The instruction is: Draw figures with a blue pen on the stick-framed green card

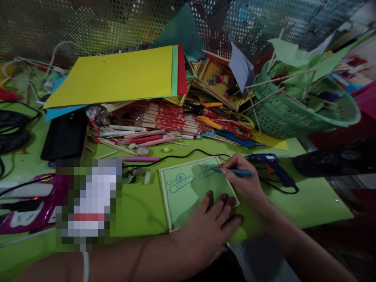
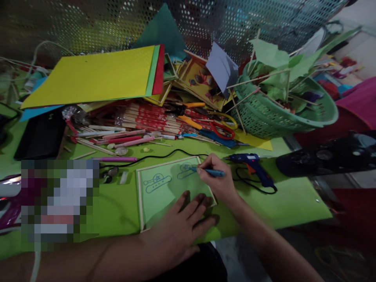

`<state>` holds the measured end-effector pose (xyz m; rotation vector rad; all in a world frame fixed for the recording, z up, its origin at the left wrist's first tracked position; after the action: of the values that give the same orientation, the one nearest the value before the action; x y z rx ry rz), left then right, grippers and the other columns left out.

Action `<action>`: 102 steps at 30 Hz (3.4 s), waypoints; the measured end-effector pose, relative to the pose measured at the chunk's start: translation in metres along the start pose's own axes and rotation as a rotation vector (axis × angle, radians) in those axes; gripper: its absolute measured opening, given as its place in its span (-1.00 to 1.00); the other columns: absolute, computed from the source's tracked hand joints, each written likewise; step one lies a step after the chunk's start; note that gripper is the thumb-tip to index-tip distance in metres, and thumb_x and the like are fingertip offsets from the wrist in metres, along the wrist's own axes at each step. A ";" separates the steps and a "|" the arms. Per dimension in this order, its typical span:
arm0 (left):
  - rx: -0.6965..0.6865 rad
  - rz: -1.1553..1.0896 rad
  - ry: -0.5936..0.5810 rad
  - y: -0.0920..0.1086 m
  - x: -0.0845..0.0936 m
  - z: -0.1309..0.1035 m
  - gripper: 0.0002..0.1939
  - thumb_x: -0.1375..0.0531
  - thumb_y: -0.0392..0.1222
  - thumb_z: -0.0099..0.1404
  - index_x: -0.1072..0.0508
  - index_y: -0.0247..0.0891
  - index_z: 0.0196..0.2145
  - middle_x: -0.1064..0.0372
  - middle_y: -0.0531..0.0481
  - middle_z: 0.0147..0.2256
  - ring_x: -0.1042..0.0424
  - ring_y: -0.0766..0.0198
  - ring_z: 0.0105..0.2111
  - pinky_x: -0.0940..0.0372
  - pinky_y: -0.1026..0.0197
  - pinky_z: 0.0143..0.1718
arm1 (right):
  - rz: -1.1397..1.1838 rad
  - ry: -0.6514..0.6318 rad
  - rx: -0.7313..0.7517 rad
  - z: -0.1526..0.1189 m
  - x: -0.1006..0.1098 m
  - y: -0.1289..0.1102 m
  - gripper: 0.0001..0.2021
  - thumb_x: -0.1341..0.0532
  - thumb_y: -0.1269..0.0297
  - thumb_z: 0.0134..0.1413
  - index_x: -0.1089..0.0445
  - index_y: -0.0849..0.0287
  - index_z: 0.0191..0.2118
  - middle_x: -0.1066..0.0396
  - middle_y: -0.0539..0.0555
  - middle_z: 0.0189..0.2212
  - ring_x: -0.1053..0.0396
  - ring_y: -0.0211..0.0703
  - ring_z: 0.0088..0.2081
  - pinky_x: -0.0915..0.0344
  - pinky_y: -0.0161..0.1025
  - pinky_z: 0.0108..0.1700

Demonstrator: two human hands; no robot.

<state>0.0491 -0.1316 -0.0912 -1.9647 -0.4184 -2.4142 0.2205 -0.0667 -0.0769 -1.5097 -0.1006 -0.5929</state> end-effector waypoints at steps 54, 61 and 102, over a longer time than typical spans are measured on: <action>0.018 0.014 0.041 0.001 -0.001 0.000 -0.30 -0.20 0.12 0.37 -0.22 -0.19 0.37 -0.13 -0.19 0.37 -0.06 -0.09 0.36 0.05 -0.20 0.33 | 0.130 -0.191 0.019 0.030 -0.020 -0.005 -0.63 -0.46 -0.09 0.02 -0.41 0.08 -0.40 -0.41 0.02 -0.48 -0.46 -0.06 -0.37 -0.38 -0.17 -0.35; 0.019 -0.003 0.033 0.002 0.002 0.000 -0.32 -0.20 0.09 0.39 -0.22 -0.19 0.36 -0.15 -0.18 0.36 -0.08 -0.07 0.35 0.03 -0.19 0.33 | 0.113 -0.188 0.040 0.030 -0.020 -0.007 -0.65 -0.46 -0.05 0.02 -0.42 0.09 -0.40 -0.45 0.04 -0.43 -0.44 -0.09 -0.36 -0.39 -0.16 -0.31; 0.010 0.022 0.050 0.003 -0.002 0.000 -0.35 -0.18 0.06 0.40 -0.24 -0.20 0.36 -0.21 -0.21 0.33 -0.13 -0.08 0.34 -0.01 -0.20 0.30 | 0.086 -0.237 0.108 0.025 -0.030 -0.014 -0.71 -0.42 0.00 0.11 -0.44 0.08 -0.38 -0.43 0.01 -0.45 -0.40 -0.14 -0.38 -0.33 -0.23 -0.34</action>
<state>0.0505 -0.1348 -0.0928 -1.8900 -0.4043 -2.4373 0.1963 -0.0327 -0.0744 -1.4666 -0.2450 -0.3329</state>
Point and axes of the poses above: each hand's wrist, its own z-axis towards the middle knuckle, its own x-axis out of the back of the hand, y = z × x, the point moved 5 cm from there along z, towards the middle knuckle
